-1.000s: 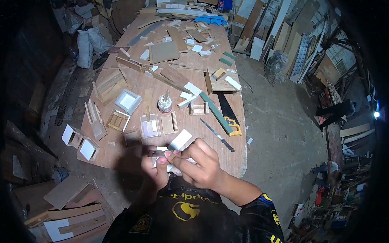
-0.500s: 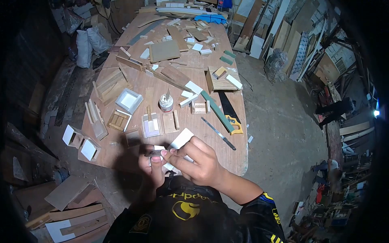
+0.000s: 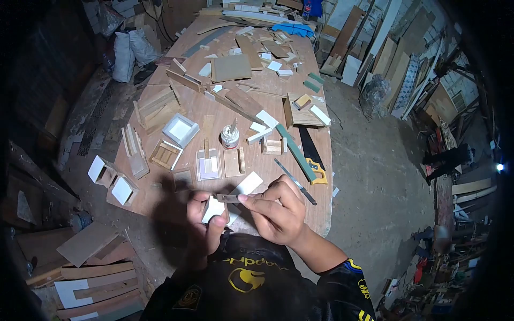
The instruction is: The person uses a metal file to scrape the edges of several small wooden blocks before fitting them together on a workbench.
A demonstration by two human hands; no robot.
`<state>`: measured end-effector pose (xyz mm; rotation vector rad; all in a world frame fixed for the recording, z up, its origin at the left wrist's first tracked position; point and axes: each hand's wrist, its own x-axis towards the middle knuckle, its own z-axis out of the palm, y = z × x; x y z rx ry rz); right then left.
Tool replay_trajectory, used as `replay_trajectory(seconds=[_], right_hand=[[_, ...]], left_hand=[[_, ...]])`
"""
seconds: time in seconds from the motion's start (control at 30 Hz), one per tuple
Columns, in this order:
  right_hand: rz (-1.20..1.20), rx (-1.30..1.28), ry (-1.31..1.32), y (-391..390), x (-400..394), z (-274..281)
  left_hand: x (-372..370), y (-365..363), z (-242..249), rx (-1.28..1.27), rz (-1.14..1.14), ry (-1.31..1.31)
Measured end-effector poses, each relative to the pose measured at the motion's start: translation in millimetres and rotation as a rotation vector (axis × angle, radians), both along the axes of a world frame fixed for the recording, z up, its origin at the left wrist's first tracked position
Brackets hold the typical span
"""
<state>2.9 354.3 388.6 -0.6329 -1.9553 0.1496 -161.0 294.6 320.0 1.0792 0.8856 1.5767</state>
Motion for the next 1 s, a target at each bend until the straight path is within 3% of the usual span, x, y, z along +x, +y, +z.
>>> replay_trajectory(seconds=[0.07,0.17,0.3,0.43,0.5,0.7,1.0], right_hand=[[0.015,-0.009,0.010,1.2,1.9,0.9],[0.036,-0.034,0.004,2.6,4.4,0.4],[0.062,-0.004,-0.023,5.1,7.8,-1.9],[0.071,0.004,-0.103,3.4,12.5,-1.2],[0.076,0.012,-0.115,4.2,14.5,1.3],[0.091,0.036,-0.126,6.6,22.4,3.6],[0.079,0.062,-0.132,9.2,31.1,6.6]], left_hand=[[-0.5,2.0,2.9,-0.047,0.022,0.085],[1.7,4.8,7.4,-0.107,0.051,-0.065],[6.6,9.0,7.6,0.013,0.106,0.096],[11.1,4.0,1.6,-0.059,0.078,0.126],[6.6,5.5,-12.1,-0.071,0.104,0.460],[22.7,9.5,10.1,-0.036,0.139,0.295],[40.1,17.1,-4.4,-0.023,0.224,0.284]])
